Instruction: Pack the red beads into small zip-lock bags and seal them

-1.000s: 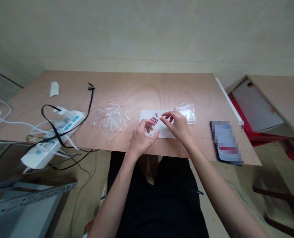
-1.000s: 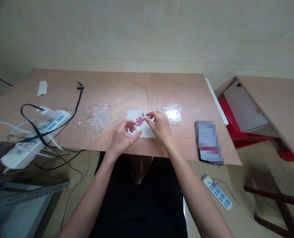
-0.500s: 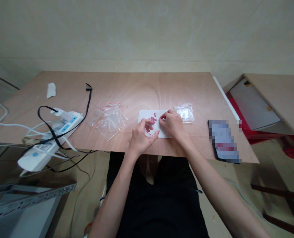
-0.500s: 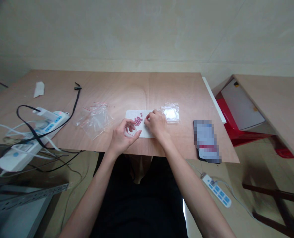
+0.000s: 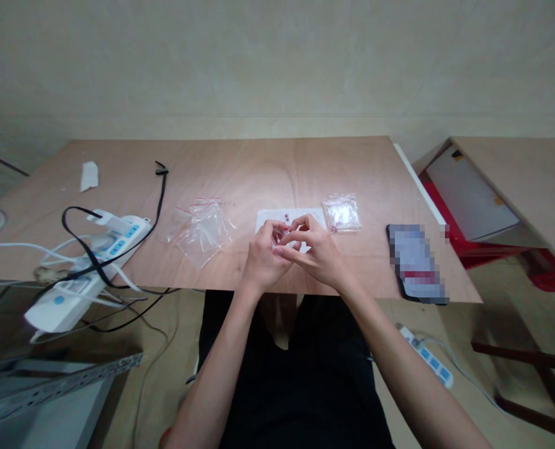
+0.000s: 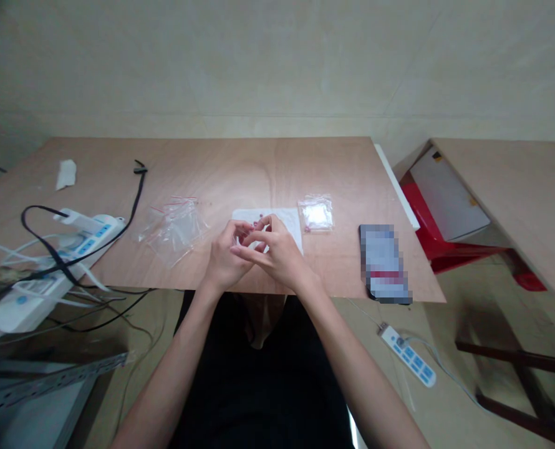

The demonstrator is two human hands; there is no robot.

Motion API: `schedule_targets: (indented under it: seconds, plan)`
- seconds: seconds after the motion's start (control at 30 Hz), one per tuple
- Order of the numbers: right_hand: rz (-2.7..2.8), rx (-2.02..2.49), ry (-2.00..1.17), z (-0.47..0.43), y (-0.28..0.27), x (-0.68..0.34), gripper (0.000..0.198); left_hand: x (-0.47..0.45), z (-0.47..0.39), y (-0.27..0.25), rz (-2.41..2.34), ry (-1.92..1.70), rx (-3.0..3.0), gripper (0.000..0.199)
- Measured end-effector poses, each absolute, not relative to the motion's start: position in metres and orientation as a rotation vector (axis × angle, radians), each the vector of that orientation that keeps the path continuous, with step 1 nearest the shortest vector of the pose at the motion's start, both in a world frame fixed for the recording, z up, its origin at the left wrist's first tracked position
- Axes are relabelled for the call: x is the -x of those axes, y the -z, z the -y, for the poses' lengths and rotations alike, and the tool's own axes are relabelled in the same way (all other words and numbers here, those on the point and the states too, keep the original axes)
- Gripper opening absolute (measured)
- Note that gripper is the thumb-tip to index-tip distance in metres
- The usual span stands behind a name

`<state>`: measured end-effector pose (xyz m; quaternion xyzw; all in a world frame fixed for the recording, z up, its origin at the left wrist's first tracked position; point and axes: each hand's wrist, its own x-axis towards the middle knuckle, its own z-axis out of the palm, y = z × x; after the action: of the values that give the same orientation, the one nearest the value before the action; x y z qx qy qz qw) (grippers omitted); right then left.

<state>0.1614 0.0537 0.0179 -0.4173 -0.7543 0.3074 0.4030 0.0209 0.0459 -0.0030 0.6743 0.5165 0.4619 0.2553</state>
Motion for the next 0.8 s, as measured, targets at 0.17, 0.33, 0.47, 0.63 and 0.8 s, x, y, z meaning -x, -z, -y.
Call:
schedule_targets:
  seconds: [0.17, 0.33, 0.47, 0.63, 0.8]
  plan:
    - [1.747, 1.108, -1.031, -0.061, -0.018, -0.173, 0.02, -0.013, -0.045, 0.002, -1.265, -1.307, -1.69, 0.058]
    - [1.449, 1.092, -1.267, -0.062, -0.025, -0.18, 0.042, -0.006, -0.044, 0.001, -1.194, -1.392, -1.32, 0.027]
    - [1.352, 1.103, -1.375, -0.057, -0.028, -0.175, 0.056, -0.009, -0.043, 0.0, -1.251, -1.433, -1.302, 0.032]
    - [1.352, 1.131, -1.405, -0.056, -0.028, -0.169, 0.034, -0.015, -0.04, 0.001, -1.259, -1.482, -1.286, 0.03]
    - [1.392, 1.104, -1.377, -0.056, -0.031, -0.171, 0.031, -0.015, -0.039, -0.001, -1.159, -1.377, -1.325, 0.028]
